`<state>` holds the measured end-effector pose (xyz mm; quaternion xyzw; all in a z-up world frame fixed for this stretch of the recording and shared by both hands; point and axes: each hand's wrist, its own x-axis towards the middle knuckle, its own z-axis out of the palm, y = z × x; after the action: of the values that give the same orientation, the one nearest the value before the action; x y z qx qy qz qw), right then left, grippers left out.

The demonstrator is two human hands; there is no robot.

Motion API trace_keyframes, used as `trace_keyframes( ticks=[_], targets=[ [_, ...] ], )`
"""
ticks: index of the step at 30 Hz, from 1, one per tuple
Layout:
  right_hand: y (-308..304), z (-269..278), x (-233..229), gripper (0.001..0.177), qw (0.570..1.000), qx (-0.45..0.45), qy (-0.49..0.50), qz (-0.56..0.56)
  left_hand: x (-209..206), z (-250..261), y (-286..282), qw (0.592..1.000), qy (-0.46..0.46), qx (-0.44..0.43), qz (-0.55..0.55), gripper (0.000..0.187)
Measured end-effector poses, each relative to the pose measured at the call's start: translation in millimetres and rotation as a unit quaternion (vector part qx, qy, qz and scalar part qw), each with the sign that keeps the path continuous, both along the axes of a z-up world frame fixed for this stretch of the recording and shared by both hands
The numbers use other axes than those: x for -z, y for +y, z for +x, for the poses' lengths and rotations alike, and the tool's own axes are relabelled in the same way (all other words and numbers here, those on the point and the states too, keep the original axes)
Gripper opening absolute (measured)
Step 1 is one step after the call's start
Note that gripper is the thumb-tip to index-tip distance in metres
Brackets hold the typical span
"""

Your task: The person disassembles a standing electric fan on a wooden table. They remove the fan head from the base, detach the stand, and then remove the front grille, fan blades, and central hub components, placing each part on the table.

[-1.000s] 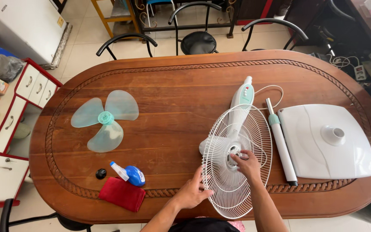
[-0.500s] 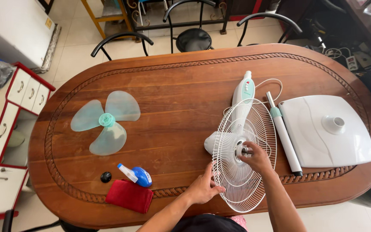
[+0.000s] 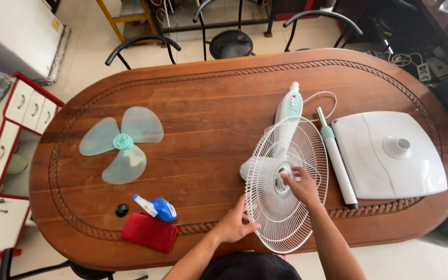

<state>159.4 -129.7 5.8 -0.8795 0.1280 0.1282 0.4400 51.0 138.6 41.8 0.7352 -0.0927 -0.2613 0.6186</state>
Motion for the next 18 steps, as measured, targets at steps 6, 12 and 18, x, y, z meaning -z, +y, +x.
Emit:
trace_keyframes(
  ticks=[6, 12, 18],
  targets=[
    [-3.3, 17.0, 2.0, 0.078, 0.989, -0.004, 0.146, -0.02, 44.7, -8.4, -6.3, 0.993, -0.025, -0.028, -0.113, 0.095],
    [-2.7, 17.2, 4.1, 0.073, 0.992, -0.032, 0.126, -0.005, 58.6, -25.1, -14.7, 0.971, 0.047, -0.116, -0.204, 0.093],
    [-11.2, 12.8, 10.9, 0.067, 0.981, -0.179, -0.035, -0.068, 46.0, -34.8, -26.5, 0.958, 0.017, -0.185, -0.219, 0.092]
  ],
)
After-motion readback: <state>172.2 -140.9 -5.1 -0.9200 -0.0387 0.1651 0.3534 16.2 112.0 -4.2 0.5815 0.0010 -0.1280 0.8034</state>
